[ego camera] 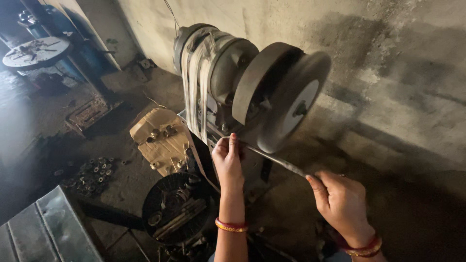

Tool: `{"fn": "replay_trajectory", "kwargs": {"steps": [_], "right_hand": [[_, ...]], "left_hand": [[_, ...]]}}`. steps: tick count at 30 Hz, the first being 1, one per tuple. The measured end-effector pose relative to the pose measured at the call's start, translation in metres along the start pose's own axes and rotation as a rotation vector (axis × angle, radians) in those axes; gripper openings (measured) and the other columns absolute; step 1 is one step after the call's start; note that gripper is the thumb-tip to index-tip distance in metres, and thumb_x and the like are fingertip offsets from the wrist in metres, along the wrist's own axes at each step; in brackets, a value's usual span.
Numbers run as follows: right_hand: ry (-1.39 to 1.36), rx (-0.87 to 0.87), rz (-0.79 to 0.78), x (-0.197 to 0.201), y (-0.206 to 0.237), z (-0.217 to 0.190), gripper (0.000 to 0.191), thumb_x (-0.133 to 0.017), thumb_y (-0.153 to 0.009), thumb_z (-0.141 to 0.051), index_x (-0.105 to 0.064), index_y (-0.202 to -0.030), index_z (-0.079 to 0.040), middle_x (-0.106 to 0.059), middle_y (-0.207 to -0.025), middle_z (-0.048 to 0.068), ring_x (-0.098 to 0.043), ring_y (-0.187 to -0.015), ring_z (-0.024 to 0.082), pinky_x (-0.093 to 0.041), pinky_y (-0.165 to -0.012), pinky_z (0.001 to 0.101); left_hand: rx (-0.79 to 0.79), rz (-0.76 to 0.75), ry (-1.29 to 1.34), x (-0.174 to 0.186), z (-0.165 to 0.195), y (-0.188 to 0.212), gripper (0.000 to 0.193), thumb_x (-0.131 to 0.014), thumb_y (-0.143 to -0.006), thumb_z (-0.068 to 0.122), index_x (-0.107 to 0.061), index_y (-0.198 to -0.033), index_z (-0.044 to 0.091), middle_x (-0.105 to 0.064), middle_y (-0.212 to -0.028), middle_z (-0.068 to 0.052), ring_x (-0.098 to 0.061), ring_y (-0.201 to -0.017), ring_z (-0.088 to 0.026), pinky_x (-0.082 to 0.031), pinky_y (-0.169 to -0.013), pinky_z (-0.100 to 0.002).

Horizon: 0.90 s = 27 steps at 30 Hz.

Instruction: The person holds a long metal rod with both hands and presses it against a rotating grinding wheel to smooth or shape its surface. They repeatedly rotate and reposition the rod while maintaining contact with the wheel.

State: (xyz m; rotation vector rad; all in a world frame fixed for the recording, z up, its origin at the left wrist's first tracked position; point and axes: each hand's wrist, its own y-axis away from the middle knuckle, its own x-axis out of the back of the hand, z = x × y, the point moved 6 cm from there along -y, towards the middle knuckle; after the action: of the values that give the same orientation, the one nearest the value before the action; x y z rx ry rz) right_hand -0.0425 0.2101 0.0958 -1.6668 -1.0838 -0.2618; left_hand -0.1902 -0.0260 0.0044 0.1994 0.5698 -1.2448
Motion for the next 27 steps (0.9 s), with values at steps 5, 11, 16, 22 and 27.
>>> {"fn": "replay_trajectory", "kwargs": {"steps": [5,11,16,22,27], "right_hand": [[-0.091,0.053,0.032,-0.008,-0.005,-0.010,0.024,-0.071,-0.093,-0.022,-0.068,-0.076,-0.005,-0.059,-0.057,0.006,-0.056,-0.046,0.021,-0.041,-0.046,0.0334],[-0.082,0.042,0.021,-0.020,-0.012,-0.015,0.024,-0.072,-0.092,-0.022,-0.069,-0.075,-0.005,-0.059,-0.055,0.005,-0.055,-0.043,0.019,-0.040,-0.043,0.0327],[-0.115,0.081,0.031,-0.027,-0.018,-0.018,0.024,-0.072,-0.093,-0.021,-0.069,-0.076,-0.005,-0.058,-0.054,0.006,-0.055,-0.043,0.019,-0.040,-0.045,0.0324],[-0.111,0.074,0.009,-0.035,-0.024,-0.017,0.025,-0.073,-0.092,-0.021,-0.069,-0.074,-0.005,-0.058,-0.053,0.006,-0.055,-0.043,0.020,-0.040,-0.044,0.0336],[-0.113,0.093,0.009,-0.037,-0.025,-0.017,0.027,-0.073,-0.093,-0.022,-0.066,-0.073,-0.006,-0.058,-0.056,0.007,-0.057,-0.047,0.022,-0.042,-0.047,0.0349]], "left_hand": [[-0.051,0.007,-0.042,0.007,0.014,-0.006,0.033,-0.067,-0.103,0.026,-0.060,-0.079,0.003,-0.045,-0.062,0.006,-0.035,-0.054,-0.004,-0.027,-0.048,-0.024],[-0.021,0.064,-0.107,0.016,0.018,-0.013,0.031,-0.066,-0.101,0.027,-0.063,-0.080,0.004,-0.045,-0.060,0.007,-0.036,-0.052,-0.003,-0.032,-0.048,-0.025],[-0.046,0.064,-0.038,0.025,0.012,-0.025,0.032,-0.067,-0.102,0.025,-0.063,-0.082,0.001,-0.046,-0.059,0.006,-0.035,-0.050,-0.004,-0.030,-0.047,-0.024],[-0.027,0.046,0.054,0.030,0.003,-0.033,0.032,-0.068,-0.101,0.026,-0.060,-0.081,0.002,-0.050,-0.061,0.003,-0.041,-0.049,-0.007,-0.035,-0.046,-0.025],[-0.022,0.044,0.036,0.030,0.004,-0.032,0.032,-0.067,-0.101,0.026,-0.061,-0.081,0.002,-0.052,-0.061,0.002,-0.041,-0.049,-0.007,-0.032,-0.046,-0.025]]}}
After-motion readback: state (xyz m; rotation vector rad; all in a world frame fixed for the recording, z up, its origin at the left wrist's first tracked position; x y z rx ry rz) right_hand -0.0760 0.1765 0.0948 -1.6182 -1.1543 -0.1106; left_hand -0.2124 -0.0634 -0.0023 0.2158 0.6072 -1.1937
